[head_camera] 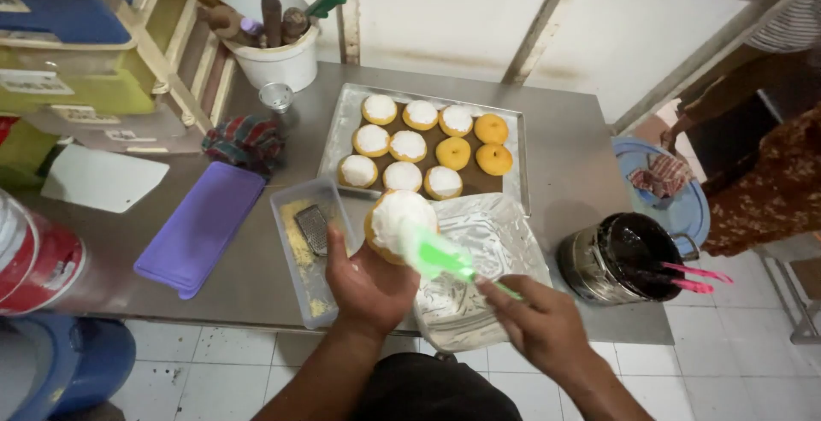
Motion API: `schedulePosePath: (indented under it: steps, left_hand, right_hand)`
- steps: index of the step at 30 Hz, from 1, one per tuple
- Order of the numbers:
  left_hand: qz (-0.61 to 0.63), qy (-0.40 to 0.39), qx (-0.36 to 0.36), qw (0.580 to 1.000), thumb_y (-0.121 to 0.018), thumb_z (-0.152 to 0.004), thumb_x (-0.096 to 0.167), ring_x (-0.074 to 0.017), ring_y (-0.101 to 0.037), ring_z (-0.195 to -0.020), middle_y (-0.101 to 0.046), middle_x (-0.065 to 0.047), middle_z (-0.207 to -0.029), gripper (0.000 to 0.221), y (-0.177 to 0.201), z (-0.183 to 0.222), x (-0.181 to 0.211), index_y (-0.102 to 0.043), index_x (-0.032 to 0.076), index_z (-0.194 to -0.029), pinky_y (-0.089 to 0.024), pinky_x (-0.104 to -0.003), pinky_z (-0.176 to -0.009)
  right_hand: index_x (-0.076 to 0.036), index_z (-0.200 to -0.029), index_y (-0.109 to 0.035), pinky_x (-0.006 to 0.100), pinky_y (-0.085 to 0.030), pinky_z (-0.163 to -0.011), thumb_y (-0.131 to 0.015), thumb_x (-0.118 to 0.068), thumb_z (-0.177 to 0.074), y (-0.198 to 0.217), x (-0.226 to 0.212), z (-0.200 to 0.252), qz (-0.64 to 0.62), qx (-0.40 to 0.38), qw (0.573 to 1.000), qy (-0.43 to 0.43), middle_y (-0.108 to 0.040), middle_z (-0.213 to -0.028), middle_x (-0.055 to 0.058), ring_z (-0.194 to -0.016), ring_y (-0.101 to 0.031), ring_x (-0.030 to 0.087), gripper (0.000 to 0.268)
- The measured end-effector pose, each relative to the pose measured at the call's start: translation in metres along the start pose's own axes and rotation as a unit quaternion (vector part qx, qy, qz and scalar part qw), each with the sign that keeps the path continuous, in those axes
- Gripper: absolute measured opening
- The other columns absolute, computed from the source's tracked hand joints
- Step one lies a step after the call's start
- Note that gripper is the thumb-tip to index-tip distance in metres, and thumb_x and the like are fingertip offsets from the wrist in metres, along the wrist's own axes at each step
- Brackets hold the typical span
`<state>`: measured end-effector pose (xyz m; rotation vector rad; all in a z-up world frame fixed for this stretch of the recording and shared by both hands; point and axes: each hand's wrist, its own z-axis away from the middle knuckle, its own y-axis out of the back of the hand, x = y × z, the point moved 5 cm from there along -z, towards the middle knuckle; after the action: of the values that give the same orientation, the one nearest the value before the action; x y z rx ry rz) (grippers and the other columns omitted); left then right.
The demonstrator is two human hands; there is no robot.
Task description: Applying white frosting to the top of donuts using a spatula and arranging them on a metal tray.
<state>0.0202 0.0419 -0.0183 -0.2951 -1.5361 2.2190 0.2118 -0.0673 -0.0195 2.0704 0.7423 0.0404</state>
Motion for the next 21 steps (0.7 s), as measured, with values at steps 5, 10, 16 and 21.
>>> schedulePosePath:
  steps: [5, 10, 16, 21]
  left_hand:
    - [0.012, 0.003, 0.012, 1.000, -0.044, -0.082, 0.071, -0.0352, -0.044, -0.148, -0.051, -0.017, -0.158, 0.090, 0.016, -0.003, 0.002, -0.052, 0.012, -0.148, -0.031, -0.050, -0.120]
    - [0.043, 0.042, -0.010, 0.998, -0.047, -0.082, 0.071, -0.0368, -0.040, -0.149, -0.049, -0.019, -0.158, 0.091, 0.006, 0.003, -0.010, -0.052, 0.010, -0.148, -0.024, -0.052, -0.122]
    - [0.008, 0.013, -0.012, 1.000, -0.040, -0.084, 0.070, -0.0365, -0.041, -0.149, -0.048, -0.020, -0.159, 0.091, -0.009, 0.014, -0.005, -0.049, 0.009, -0.151, -0.028, -0.051, -0.121]
    - [0.043, 0.035, -0.061, 0.997, -0.049, -0.082, 0.069, -0.0333, -0.037, -0.151, -0.047, -0.014, -0.159, 0.093, 0.003, 0.007, -0.013, -0.049, 0.006, -0.150, -0.019, -0.057, -0.124]
  right_hand:
    - [-0.020, -0.140, -0.063, 0.027, -0.055, -0.072, -0.068, -0.010, -0.095, 0.005, 0.019, 0.007, -0.001, 0.011, 0.994, -0.111, -0.072, -0.109, 0.012, -0.085, -0.071, 0.021, 0.047]
    - [-0.015, -0.141, -0.060, 0.028, -0.056, -0.071, -0.064, -0.009, -0.099, 0.003, -0.017, -0.008, -0.043, 0.020, 0.999, -0.010, -0.069, -0.109, 0.012, -0.086, -0.072, 0.024, 0.042]
    - [-0.007, -0.136, -0.063, 0.029, -0.055, -0.074, -0.068, -0.003, -0.097, 0.019, -0.001, -0.004, -0.009, 0.094, 0.994, -0.051, -0.072, -0.108, 0.018, -0.087, -0.072, 0.024, 0.040]
    - [-0.011, -0.141, -0.059, 0.033, -0.055, -0.077, -0.064, -0.004, -0.099, 0.019, 0.003, -0.009, -0.029, 0.041, 0.998, -0.031, -0.069, -0.108, 0.017, -0.090, -0.070, 0.028, 0.043]
